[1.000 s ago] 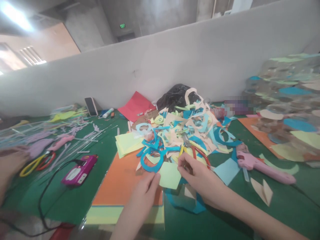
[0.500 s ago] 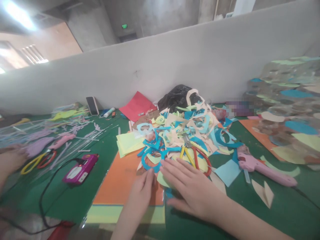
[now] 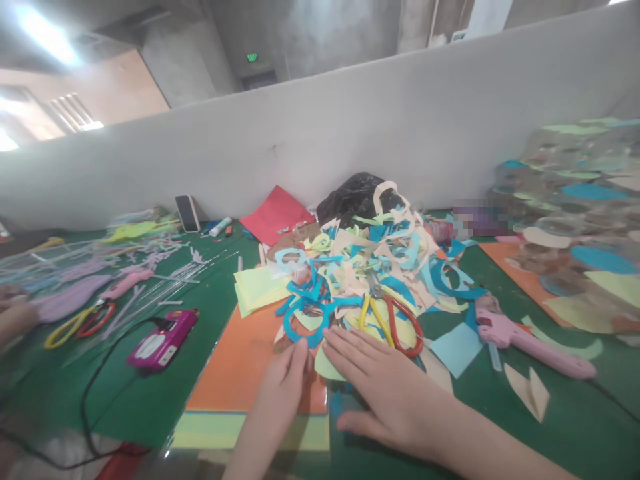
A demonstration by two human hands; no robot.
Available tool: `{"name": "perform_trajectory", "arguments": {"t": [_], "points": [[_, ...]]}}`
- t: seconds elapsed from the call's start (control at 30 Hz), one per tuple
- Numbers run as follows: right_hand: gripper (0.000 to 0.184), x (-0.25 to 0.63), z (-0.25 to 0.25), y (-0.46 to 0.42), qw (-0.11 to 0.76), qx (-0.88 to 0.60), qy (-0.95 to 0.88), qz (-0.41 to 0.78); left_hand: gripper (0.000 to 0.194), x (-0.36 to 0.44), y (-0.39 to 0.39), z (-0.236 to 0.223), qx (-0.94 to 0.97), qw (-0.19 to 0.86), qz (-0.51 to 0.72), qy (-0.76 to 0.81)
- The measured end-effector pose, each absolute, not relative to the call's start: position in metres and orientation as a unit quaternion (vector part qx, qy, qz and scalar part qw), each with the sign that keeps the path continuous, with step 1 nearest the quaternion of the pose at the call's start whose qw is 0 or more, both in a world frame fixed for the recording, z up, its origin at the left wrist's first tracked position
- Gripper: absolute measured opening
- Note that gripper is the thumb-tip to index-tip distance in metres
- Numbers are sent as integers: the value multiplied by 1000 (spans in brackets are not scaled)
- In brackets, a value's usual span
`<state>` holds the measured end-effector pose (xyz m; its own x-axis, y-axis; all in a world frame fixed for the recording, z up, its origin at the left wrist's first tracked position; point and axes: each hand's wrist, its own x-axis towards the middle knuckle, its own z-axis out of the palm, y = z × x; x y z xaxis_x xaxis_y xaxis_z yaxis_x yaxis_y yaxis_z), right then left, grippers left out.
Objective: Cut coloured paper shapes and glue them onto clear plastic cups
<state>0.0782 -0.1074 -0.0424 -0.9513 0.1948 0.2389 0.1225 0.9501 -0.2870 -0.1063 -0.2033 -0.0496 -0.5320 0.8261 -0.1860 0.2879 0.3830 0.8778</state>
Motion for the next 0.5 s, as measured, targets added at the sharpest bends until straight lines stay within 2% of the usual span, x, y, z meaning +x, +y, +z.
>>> {"name": "perform_trajectory", "arguments": {"t": [0.5], "points": [[78, 78, -51, -107, 151, -86, -983, 52, 46, -109, -204, -54, 344, 294, 488, 746]]}}
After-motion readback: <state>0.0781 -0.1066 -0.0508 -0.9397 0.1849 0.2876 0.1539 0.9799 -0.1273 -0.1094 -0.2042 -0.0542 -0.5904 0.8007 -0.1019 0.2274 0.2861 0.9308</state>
